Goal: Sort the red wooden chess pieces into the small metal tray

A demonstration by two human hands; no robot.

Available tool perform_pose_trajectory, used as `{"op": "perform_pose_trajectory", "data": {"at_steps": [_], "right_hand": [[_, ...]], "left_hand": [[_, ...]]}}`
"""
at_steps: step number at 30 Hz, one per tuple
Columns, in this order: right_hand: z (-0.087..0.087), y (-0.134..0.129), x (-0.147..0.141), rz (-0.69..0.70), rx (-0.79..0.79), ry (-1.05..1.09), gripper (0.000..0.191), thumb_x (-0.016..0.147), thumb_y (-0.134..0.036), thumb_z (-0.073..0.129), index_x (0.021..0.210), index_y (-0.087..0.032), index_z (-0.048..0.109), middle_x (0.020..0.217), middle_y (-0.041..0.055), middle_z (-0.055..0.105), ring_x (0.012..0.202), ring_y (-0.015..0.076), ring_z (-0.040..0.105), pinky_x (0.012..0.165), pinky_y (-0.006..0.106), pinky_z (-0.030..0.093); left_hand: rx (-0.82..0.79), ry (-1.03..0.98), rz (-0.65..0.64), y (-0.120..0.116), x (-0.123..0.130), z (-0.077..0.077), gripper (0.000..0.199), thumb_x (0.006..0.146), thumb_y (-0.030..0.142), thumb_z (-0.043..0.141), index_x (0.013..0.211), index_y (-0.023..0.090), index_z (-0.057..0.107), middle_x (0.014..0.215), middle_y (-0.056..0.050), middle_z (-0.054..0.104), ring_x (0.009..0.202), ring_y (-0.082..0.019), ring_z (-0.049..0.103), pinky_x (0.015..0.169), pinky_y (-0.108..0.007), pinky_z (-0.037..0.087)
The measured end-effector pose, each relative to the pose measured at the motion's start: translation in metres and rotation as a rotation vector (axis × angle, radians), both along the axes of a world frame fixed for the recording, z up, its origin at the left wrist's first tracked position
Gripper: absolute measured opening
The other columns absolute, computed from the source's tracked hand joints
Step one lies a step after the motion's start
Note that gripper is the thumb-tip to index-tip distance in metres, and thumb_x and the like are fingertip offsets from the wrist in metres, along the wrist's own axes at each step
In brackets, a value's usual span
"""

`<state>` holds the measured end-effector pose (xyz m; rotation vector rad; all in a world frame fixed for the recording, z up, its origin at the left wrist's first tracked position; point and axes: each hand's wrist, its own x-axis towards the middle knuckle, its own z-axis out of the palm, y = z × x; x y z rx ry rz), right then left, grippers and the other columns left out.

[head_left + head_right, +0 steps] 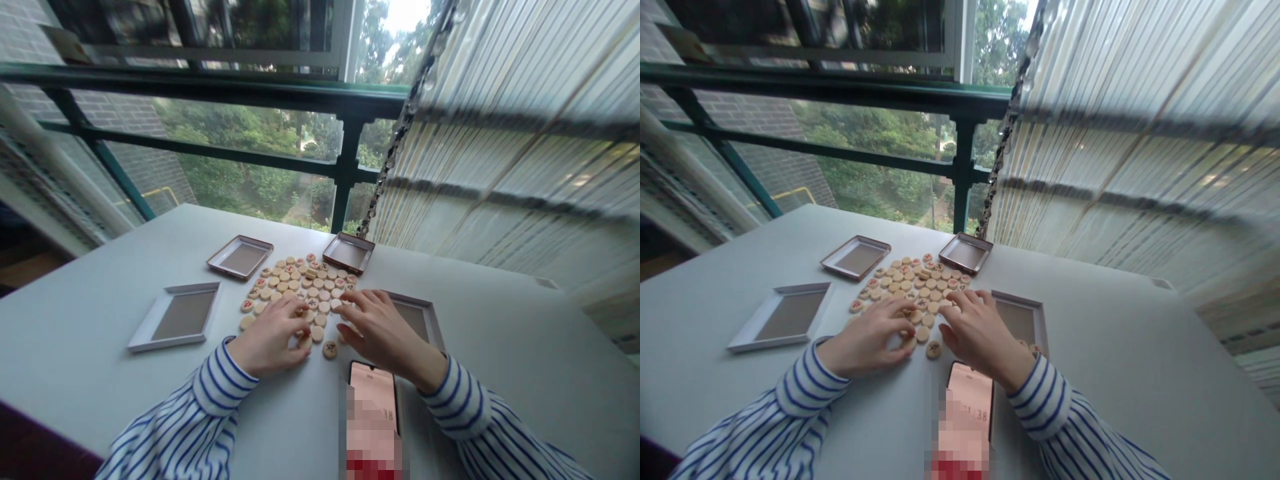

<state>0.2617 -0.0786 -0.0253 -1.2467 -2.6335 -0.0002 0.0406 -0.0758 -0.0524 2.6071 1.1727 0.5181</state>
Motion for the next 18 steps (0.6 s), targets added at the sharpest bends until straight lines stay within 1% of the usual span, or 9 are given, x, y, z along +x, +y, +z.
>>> {"op": "perform_pose_trajectory", "data": {"at_steps": [3,7,13,18], "right_hand": [[-0.0004,0.0002,-0.0003,0.005,0.002,-0.001,0.023,0.084,-0.029,0.047,0.103,-0.021,0.057,0.116,0.0080,0.053,0.104,0.0220,0.044,0.087,0.039,0.028],[-0.0009,0.0006,-0.0002,0.014,0.007,0.002,0.024,0.084,-0.028,0.048,0.106,-0.022,0.056,0.116,0.0094,0.053,0.103,0.0221,0.045,0.087,0.039,0.029],[-0.0016,0.0008,-0.0006,0.022,0.008,-0.001,0.025,0.084,-0.028,0.047,0.107,-0.022,0.056,0.117,0.0093,0.052,0.103,0.0224,0.045,0.086,0.039,0.029],[-0.0010,0.0002,-0.0008,0.029,0.006,-0.003,0.026,0.084,-0.027,0.048,0.108,-0.022,0.056,0.117,0.0098,0.052,0.103,0.0224,0.046,0.086,0.039,0.029]], "left_hand": [[-0.006,0.006,-0.003,0.0001,0.0015,0.0000,0.013,0.068,0.028,0.060,0.079,0.021,0.063,0.109,-0.007,0.053,0.104,-0.023,0.045,0.090,-0.039,0.037],[0.000,0.013,0.010,0.0001,0.0020,-0.0002,0.017,0.068,0.027,0.059,0.083,0.021,0.064,0.106,-0.007,0.053,0.102,-0.023,0.045,0.089,-0.039,0.037],[0.002,0.019,0.014,-0.0013,0.0029,0.0001,0.011,0.069,0.026,0.058,0.076,0.020,0.063,0.104,-0.007,0.053,0.101,-0.023,0.046,0.087,-0.038,0.038],[0.008,-0.017,0.004,0.0001,0.0020,-0.0001,0.010,0.070,0.025,0.057,0.076,0.020,0.064,0.105,-0.007,0.054,0.101,-0.023,0.047,0.088,-0.038,0.039]]}}
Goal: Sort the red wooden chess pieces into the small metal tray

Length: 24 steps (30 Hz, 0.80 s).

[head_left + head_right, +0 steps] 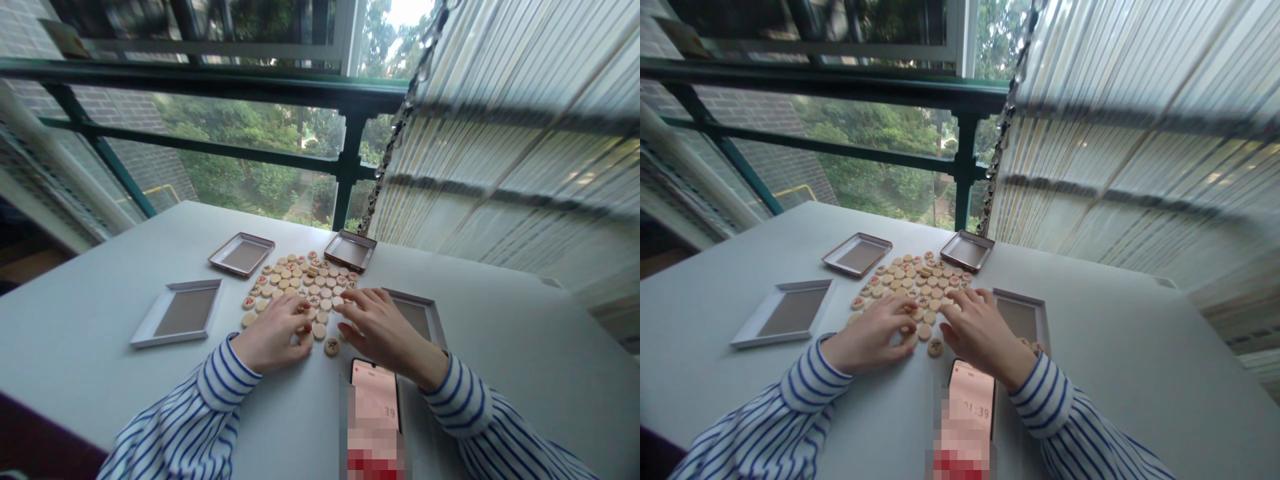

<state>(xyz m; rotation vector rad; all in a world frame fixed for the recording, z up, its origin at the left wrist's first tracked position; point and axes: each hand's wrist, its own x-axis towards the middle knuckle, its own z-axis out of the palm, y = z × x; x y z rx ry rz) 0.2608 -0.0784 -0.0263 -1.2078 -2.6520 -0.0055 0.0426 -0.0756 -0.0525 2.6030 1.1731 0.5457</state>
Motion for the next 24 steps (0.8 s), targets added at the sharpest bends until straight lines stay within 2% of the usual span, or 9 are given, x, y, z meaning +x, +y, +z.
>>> {"op": "perform_pose_trajectory", "data": {"at_steps": [6,14,18,24], "right_hand": [[0.000,0.000,0.000,-0.003,-0.002,-0.009,0.025,0.084,-0.028,0.048,0.107,-0.022,0.055,0.118,0.0087,0.052,0.103,0.0223,0.045,0.087,0.039,0.028],[0.000,0.000,0.000,0.006,0.009,0.005,0.026,0.084,-0.027,0.047,0.108,-0.023,0.055,0.117,0.0095,0.052,0.103,0.0220,0.046,0.087,0.039,0.028],[0.002,0.000,-0.001,0.002,0.000,0.029,0.024,0.085,-0.025,0.045,0.106,-0.022,0.056,0.116,0.0095,0.054,0.101,0.0218,0.047,0.086,0.038,0.029],[0.004,-0.001,-0.003,0.014,0.024,0.096,0.024,0.086,-0.023,0.043,0.106,-0.020,0.056,0.110,0.0091,0.058,0.097,0.0206,0.050,0.085,0.036,0.030]], "left_hand": [[-0.033,-0.118,-0.006,0.005,-0.005,0.004,0.014,0.072,0.028,0.059,0.082,0.020,0.064,0.104,-0.007,0.056,0.101,-0.020,0.050,0.090,-0.035,0.040],[-0.034,-0.343,0.181,0.010,-0.003,0.002,0.026,0.076,0.034,0.057,0.095,0.018,0.062,0.097,-0.006,0.064,0.090,-0.017,0.057,0.082,-0.034,0.047],[-0.197,-0.466,0.243,0.008,0.000,0.003,0.032,0.077,0.039,0.056,0.099,0.017,0.062,0.095,-0.006,0.066,0.077,-0.015,0.061,0.070,-0.029,0.051],[-0.522,-0.695,0.216,0.008,0.005,0.003,0.036,0.077,0.039,0.056,0.105,0.016,0.061,0.100,-0.006,0.066,0.088,-0.016,0.061,0.077,-0.029,0.050]]}}
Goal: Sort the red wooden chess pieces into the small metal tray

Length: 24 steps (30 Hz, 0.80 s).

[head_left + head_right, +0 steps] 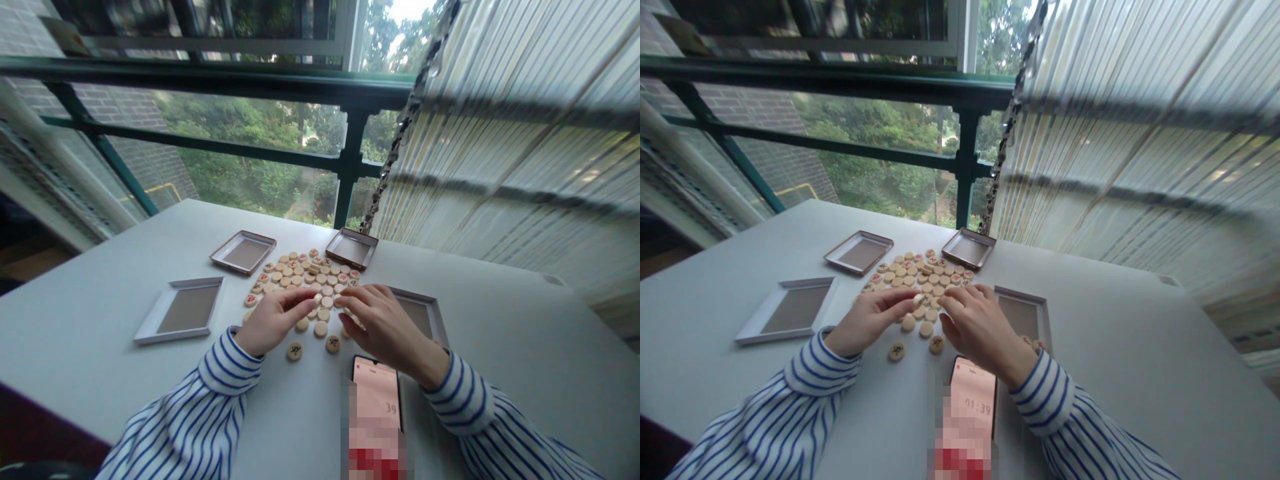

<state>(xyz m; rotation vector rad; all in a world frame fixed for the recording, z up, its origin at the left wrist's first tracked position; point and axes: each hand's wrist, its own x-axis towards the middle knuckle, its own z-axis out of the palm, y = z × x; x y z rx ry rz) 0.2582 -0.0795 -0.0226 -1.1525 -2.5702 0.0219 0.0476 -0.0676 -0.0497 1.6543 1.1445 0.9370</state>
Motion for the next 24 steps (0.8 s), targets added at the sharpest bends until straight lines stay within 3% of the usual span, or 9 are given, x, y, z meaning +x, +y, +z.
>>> {"op": "perform_pose_trajectory", "data": {"at_steps": [13,24], "right_hand": [[0.001,-0.002,-0.004,0.073,0.035,0.092,0.030,0.089,-0.030,0.040,0.113,-0.017,0.051,0.105,0.0106,0.061,0.093,0.0197,0.052,0.081,0.034,0.033],[0.002,-0.003,-0.005,0.089,0.059,0.123,0.021,0.089,-0.030,0.042,0.100,-0.017,0.054,0.096,0.0073,0.064,0.087,0.0167,0.054,0.080,0.032,0.032]], "left_hand": [[-0.143,-0.128,-0.086,-0.003,0.009,0.002,0.036,0.079,0.041,0.053,0.101,0.014,0.063,0.076,-0.004,0.065,0.065,-0.011,0.056,0.060,-0.024,0.046],[-0.203,-0.225,-0.145,-0.005,0.017,0.002,0.030,0.080,0.038,0.052,0.090,0.012,0.062,0.067,-0.002,0.061,0.059,-0.009,0.054,0.056,-0.021,0.043]]}}
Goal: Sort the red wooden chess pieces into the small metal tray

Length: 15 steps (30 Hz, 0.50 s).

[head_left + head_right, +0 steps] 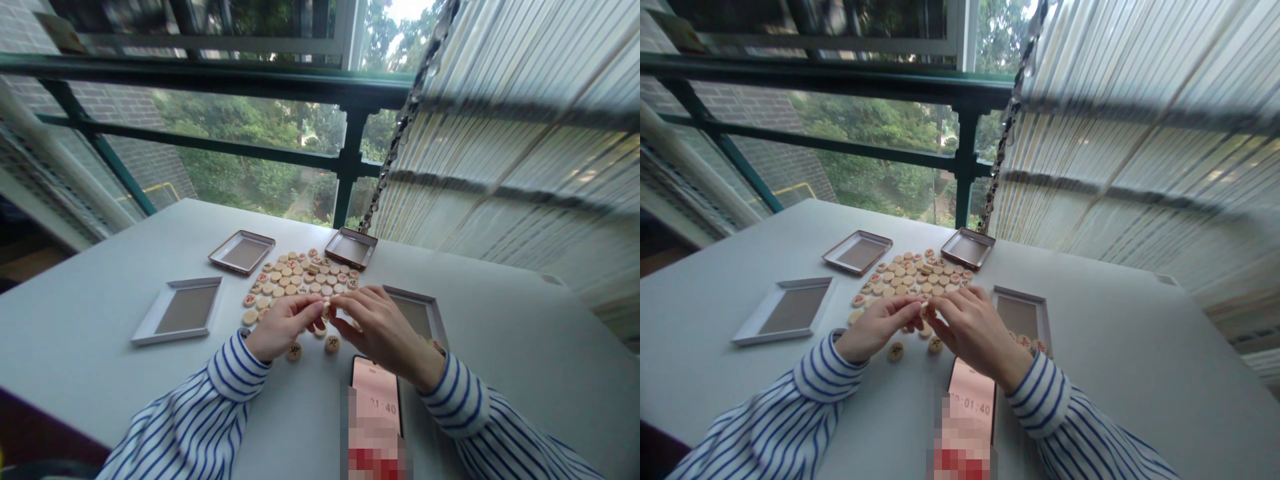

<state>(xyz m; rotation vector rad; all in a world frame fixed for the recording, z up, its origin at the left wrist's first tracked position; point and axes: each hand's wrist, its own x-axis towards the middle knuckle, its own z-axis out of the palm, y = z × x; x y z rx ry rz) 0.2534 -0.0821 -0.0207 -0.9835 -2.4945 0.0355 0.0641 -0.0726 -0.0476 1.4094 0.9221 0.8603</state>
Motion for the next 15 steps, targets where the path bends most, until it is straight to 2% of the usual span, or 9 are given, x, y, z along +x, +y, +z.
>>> {"op": "perform_pose_trajectory", "data": {"at_steps": [3,9,15], "right_hand": [[0.0016,-0.0004,-0.0003,-0.015,0.008,-0.007,0.022,0.088,-0.031,0.043,0.100,-0.017,0.055,0.094,0.0069,0.064,0.085,0.0165,0.054,0.080,0.032,0.031],[0.0021,-0.0011,0.0011,-0.051,0.034,-0.016,0.024,0.087,-0.034,0.045,0.099,-0.017,0.057,0.090,0.0073,0.065,0.084,0.0169,0.054,0.080,0.032,0.031],[0.0042,-0.0003,0.0050,-0.022,0.023,-0.034,0.025,0.088,-0.033,0.043,0.102,-0.017,0.056,0.091,0.0073,0.064,0.086,0.0168,0.055,0.082,0.032,0.030]], "left_hand": [[-0.014,-0.022,-0.001,-0.0003,0.0010,-0.0008,0.029,0.080,0.038,0.052,0.087,0.012,0.062,0.065,-0.001,0.061,0.059,-0.009,0.054,0.056,-0.020,0.043],[-0.085,-0.065,0.028,-0.0007,0.0044,-0.0040,0.037,0.073,0.034,0.063,0.102,0.012,0.057,0.073,-0.003,0.064,0.064,-0.011,0.058,0.058,-0.022,0.044],[-0.111,-0.091,0.065,-0.0026,0.0068,-0.0046,0.039,0.070,0.032,0.065,0.102,0.011,0.057,0.067,-0.003,0.064,0.059,-0.011,0.057,0.056,-0.023,0.043]]}}
